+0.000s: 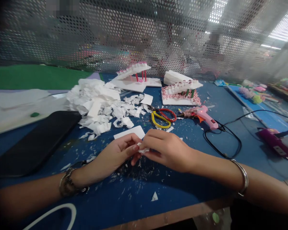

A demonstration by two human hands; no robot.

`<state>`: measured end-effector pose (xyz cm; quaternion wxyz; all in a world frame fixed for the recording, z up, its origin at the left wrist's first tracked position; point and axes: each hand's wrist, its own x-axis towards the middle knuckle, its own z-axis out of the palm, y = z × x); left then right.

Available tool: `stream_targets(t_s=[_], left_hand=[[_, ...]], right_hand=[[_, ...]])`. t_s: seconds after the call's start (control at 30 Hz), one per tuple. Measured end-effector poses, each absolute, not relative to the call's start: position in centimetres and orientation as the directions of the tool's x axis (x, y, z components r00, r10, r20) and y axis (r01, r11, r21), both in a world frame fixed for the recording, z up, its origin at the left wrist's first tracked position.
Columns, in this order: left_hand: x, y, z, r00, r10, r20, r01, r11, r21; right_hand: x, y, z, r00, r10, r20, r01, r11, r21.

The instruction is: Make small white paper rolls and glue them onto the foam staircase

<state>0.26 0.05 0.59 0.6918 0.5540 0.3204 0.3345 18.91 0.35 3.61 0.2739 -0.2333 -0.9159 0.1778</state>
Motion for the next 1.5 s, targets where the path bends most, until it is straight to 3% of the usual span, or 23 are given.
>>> stream_targets(t_s=[0.1,0.17,0.3,0.4,0.57,0.73,0.9,1.07,1.3,1.37,1.5], left_hand=[[0.2,0.2,0.5,0.527,0.845,-0.092,-0.133,0.189,0.973],[0.2,0.2,0.4,0.522,0.847,-0.104,-0.13,0.2,0.971],[0.1,0.2,0.2,0.515,0.851,-0.104,-0.122,0.193,0.973],[0.2,0.2,0.2,0.515,0.853,-0.086,-0.136,0.18,0.974],[0.2,0.3,0.2,0.512,0.854,-0.091,-0.142,0.188,0.972],[0.1,0.3,0.3,0.51,0.856,-0.084,-0.143,0.181,0.973],[0.0,0.5,0.4,0.454,0.89,-0.051,-0.109,0.112,0.988],[-0.2,0.7,0.6,0.407,0.911,-0.065,-0.141,0.133,0.981],[-0.8,1.5,1.7,0.345,0.929,-0.136,-0.332,0.256,0.908],[-0.9,1.6,2.3,0.34,0.93,-0.136,-0.382,0.269,0.884],[-1.0,1.6,3.6,0.307,0.943,-0.129,-0.456,0.265,0.85]], right_hand=[[19.2,2.2,5.4,-0.721,0.59,0.363,0.426,0.791,-0.439],[19.6,4.4,6.7,-0.64,0.682,0.354,0.585,0.731,-0.35],[19.9,9.5,7.4,-0.565,0.825,0.015,0.822,0.561,0.098],[19.1,11.7,6.2,-0.514,0.851,-0.113,0.834,0.526,0.167],[17.6,11.9,4.5,-0.466,0.875,-0.128,0.856,0.483,0.187],[17.2,11.4,4.7,-0.44,0.894,-0.082,0.887,0.447,0.119],[17.6,10.8,6.4,-0.479,0.876,0.051,0.877,0.481,-0.019],[19.4,8.0,7.6,-0.455,0.843,0.287,0.788,0.531,-0.31],[21.5,2.7,5.6,-0.355,0.915,0.194,0.637,0.388,-0.666],[21.7,2.0,5.0,-0.374,0.913,0.164,0.623,0.378,-0.685],[21.5,1.4,4.5,-0.464,0.863,0.2,0.681,0.491,-0.543]])
